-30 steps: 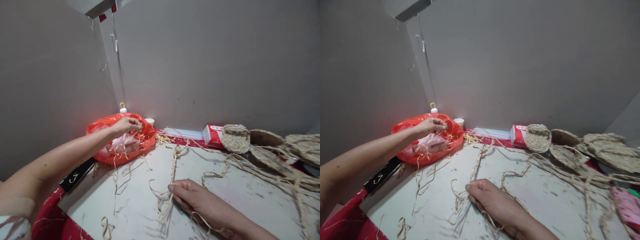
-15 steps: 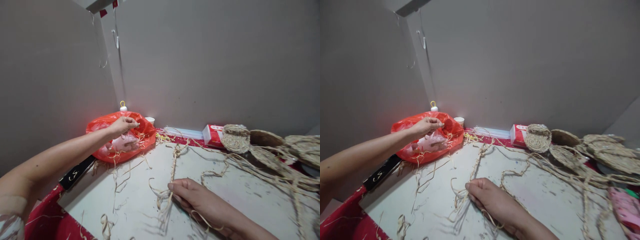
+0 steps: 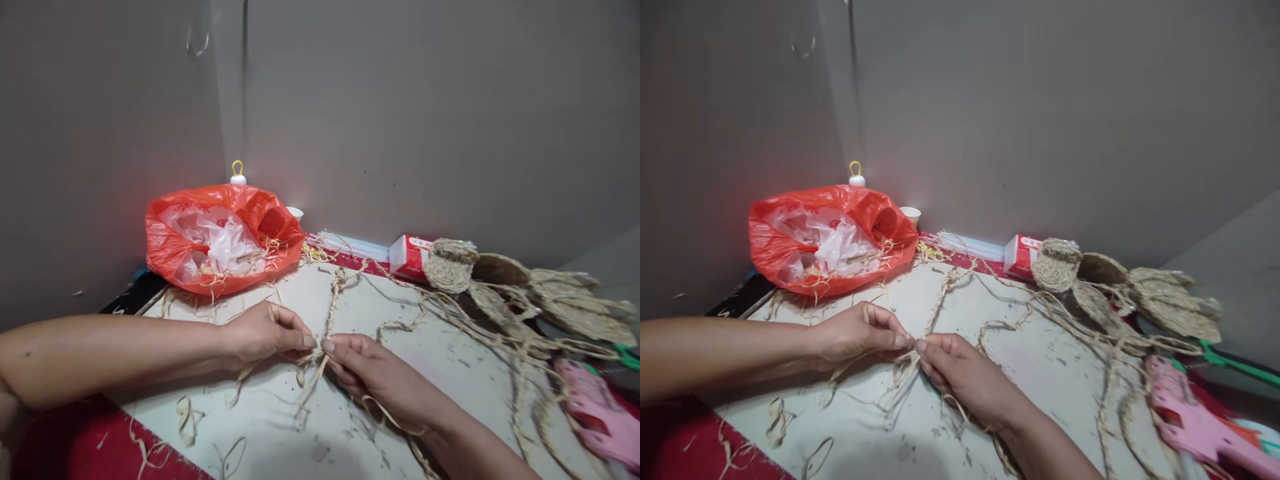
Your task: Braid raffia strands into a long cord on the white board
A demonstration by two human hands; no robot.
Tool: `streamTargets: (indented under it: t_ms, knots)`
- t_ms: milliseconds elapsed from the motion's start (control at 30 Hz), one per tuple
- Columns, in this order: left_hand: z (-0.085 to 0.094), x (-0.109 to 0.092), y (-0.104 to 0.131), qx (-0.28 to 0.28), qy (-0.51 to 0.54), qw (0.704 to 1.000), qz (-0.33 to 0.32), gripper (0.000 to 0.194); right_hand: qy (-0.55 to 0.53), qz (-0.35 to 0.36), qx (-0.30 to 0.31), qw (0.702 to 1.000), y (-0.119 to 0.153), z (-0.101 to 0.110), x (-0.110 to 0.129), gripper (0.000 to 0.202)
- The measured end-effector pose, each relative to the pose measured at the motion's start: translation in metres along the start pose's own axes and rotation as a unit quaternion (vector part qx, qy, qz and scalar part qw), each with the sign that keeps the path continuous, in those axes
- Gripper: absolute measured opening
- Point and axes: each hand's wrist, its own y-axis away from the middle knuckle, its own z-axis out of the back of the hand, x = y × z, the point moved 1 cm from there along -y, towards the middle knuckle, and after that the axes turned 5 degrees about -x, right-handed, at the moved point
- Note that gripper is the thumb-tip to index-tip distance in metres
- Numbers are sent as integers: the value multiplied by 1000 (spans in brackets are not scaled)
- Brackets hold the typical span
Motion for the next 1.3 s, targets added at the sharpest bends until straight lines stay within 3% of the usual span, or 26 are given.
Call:
streamTargets:
  t_ms: [200,367,533,700,967,1033,1167,1300]
  knots:
    - [-10,13,-3,-3,74,997,-5,47,-42,-1,-12,999,2,-2,-1,47]
    - [-14,21,3,21,59,998,3,49,-18,16,-33,999,1,-2,-4,48]
    - [-14,24,2,-34,55,997,-52,34,-17,19,-30,999,0,-1,-7,47]
    - [-10,28,-6,-46,68,996,-48,20,-28,7,-22,999,1,0,-9,45]
    - [-1,21,-7,1,-131,984,-123,23,-17,1,-5,1000,3,2,-12,38]
    - [0,19,-5,-1,-199,967,-161,23,0,6,3,1000,4,3,-12,37]
    - [0,15,-3,-28,-344,905,-247,22,27,7,9,1000,4,3,-13,36]
    - [0,10,-1,-9,-420,874,-244,25,65,0,-10,998,4,1,-12,37]
